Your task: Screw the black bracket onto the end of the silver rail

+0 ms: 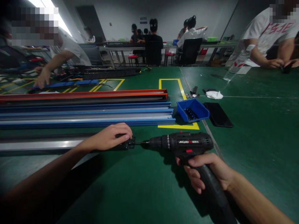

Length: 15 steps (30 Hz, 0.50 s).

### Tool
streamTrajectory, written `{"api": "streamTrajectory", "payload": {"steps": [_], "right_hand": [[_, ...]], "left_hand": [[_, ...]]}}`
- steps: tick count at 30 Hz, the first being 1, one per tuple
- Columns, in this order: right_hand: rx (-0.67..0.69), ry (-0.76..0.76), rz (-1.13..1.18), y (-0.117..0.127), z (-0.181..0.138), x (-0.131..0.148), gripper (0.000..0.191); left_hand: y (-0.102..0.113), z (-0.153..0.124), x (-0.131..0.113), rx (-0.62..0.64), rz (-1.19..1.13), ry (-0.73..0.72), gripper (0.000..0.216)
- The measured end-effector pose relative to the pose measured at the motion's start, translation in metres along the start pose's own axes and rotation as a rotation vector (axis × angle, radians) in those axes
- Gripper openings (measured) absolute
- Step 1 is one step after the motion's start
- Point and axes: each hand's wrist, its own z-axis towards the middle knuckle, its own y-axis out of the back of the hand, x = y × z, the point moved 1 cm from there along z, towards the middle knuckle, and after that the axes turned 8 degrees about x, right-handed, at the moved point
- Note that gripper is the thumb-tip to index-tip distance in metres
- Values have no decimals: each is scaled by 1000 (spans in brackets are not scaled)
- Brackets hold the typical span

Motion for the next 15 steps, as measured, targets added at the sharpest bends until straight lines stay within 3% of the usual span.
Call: {"api": "streamTrajectory", "payload": {"steps": [15], "right_hand": [[19, 11, -52, 0, 0, -2, 35]], "left_hand": [[0, 0, 0, 16, 12, 14, 26]]}}
